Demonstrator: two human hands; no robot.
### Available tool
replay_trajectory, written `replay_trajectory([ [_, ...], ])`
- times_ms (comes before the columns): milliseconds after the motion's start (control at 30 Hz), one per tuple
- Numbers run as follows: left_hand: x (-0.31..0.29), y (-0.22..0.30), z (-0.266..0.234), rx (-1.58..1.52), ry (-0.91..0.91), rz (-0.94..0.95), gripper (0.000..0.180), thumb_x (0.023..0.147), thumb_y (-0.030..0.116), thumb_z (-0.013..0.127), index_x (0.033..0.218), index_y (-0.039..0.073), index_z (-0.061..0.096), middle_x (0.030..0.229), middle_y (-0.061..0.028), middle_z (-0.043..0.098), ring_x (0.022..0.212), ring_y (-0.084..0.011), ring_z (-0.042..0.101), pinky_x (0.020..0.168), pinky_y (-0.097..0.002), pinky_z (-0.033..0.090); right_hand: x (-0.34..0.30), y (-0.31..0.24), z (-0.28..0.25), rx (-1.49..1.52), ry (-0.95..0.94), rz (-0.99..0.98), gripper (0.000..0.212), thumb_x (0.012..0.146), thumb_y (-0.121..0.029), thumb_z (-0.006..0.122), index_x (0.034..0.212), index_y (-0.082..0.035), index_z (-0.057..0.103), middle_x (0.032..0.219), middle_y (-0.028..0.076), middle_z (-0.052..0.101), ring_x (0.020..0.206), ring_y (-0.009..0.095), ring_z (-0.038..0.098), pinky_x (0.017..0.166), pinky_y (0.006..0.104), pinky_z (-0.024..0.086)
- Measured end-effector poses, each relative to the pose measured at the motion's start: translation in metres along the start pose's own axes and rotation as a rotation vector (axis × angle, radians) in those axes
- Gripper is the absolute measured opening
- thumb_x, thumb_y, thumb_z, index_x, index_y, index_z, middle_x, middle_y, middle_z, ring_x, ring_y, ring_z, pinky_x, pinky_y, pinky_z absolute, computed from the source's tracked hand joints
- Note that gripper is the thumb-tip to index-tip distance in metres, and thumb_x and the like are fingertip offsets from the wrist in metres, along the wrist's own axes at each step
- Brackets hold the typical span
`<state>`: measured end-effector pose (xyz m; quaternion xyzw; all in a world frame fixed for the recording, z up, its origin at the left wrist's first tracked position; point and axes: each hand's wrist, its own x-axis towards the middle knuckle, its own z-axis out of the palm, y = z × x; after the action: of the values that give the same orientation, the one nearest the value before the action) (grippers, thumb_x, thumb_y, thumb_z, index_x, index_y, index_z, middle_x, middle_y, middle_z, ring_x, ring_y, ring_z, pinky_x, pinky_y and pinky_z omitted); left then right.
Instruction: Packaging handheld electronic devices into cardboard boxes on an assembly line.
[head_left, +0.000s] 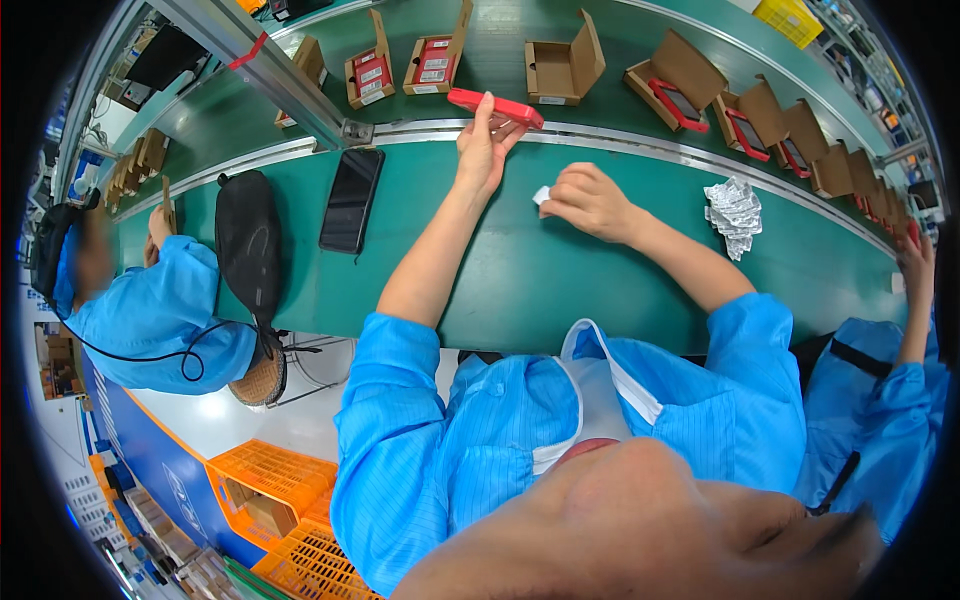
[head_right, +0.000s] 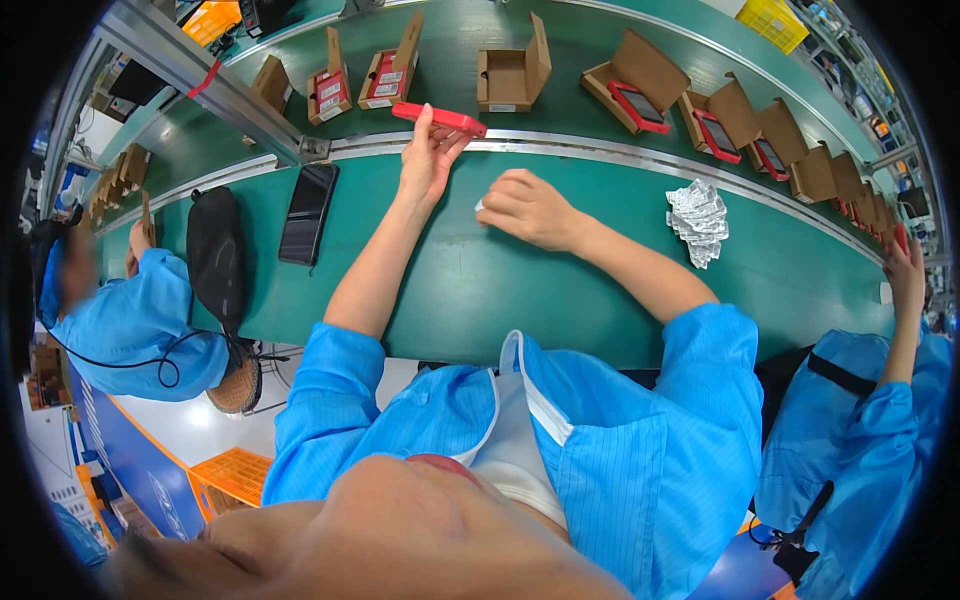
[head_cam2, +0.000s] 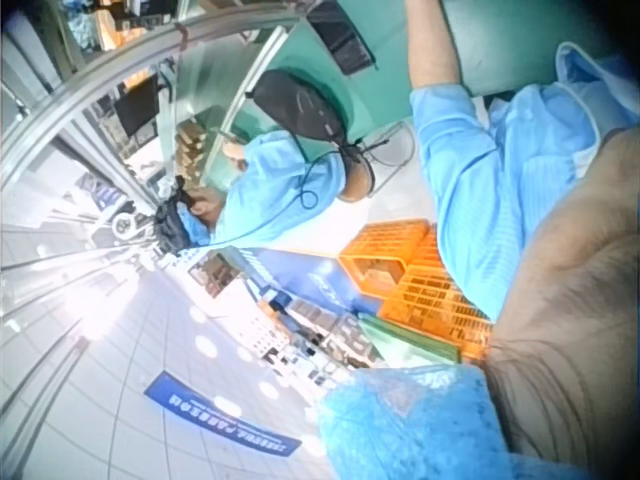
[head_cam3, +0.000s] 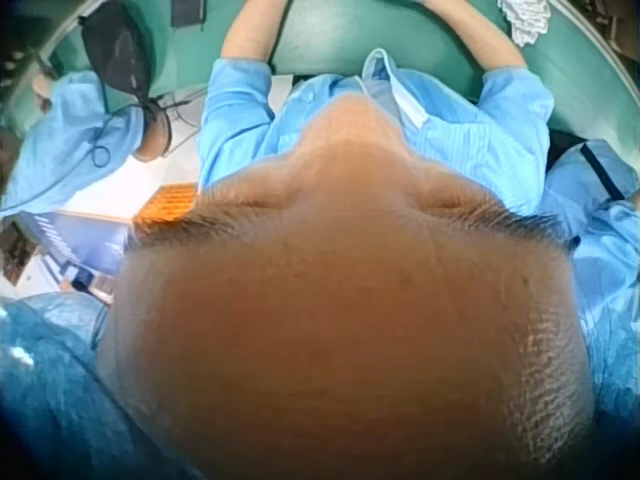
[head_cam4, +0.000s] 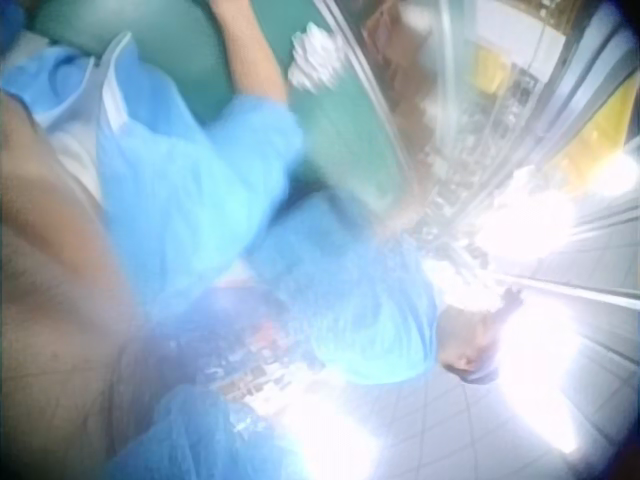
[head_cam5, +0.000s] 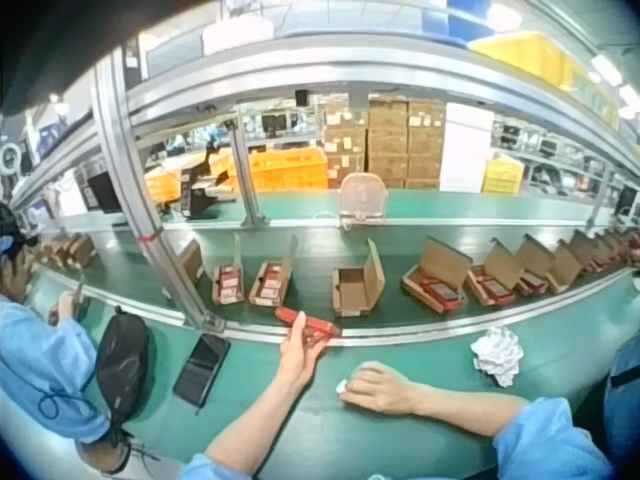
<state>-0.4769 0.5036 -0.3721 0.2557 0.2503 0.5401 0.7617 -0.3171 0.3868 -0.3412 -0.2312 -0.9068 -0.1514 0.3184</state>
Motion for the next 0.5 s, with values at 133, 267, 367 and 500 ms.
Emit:
replay_trajectory([
  [133, -0.008, 0.006, 0.003, -0.053, -0.151, -0.073, 0.051, 0.089, 0.045, 0.057, 0.109, -0.001, 0.049, 0.11, -0.0179, 0.055, 0.11, -0.0297, 0.055, 0.099, -0.0417, 0.045, -0.019, 0.01, -0.068, 0.019, 0.202, 0.842, 0.009, 0.078, -0.003, 0.061, 0.085, -0.007, 0.059, 0.087, 0.009, 0.058, 0.085, 0.025, 0.059, 0.073, 0.0368, 0.048],
  [267, -0.01, 0.009, 0.003, -0.084, -0.257, -0.104, 0.046, 0.092, 0.041, 0.053, 0.112, 0.0, 0.046, 0.113, -0.0176, 0.054, 0.109, -0.0338, 0.056, 0.098, -0.0439, 0.045, -0.093, 0.033, -0.114, -0.379, 0.009, 1.301, 0.014, 0.079, -0.004, 0.061, 0.093, -0.005, 0.057, 0.086, 0.012, 0.059, 0.082, 0.026, 0.06, 0.071, 0.0394, 0.046],
  [367, -0.012, 0.005, 0.011, -0.086, -0.288, -0.126, 0.047, 0.094, 0.041, 0.049, 0.118, 0.0, 0.044, 0.115, -0.0175, 0.054, 0.111, -0.0339, 0.055, 0.1, -0.0448, 0.043, -0.147, 0.029, -0.128, -0.804, -0.326, 1.289, 0.021, 0.076, -0.004, 0.062, 0.097, -0.005, 0.057, 0.089, 0.013, 0.058, 0.084, 0.028, 0.059, 0.075, 0.0417, 0.043],
  [500, -0.015, 0.009, 0.003, -0.072, -0.381, -0.156, 0.053, 0.094, 0.042, 0.048, 0.129, 0.003, 0.037, 0.123, -0.0178, 0.05, 0.116, -0.0337, 0.05, 0.103, -0.0441, 0.04, -0.112, 0.026, -0.114, -0.891, -0.164, 1.045, 0.023, 0.076, -0.007, 0.062, 0.099, -0.005, 0.058, 0.094, 0.013, 0.057, 0.088, 0.03, 0.056, 0.078, 0.0427, 0.042],
])
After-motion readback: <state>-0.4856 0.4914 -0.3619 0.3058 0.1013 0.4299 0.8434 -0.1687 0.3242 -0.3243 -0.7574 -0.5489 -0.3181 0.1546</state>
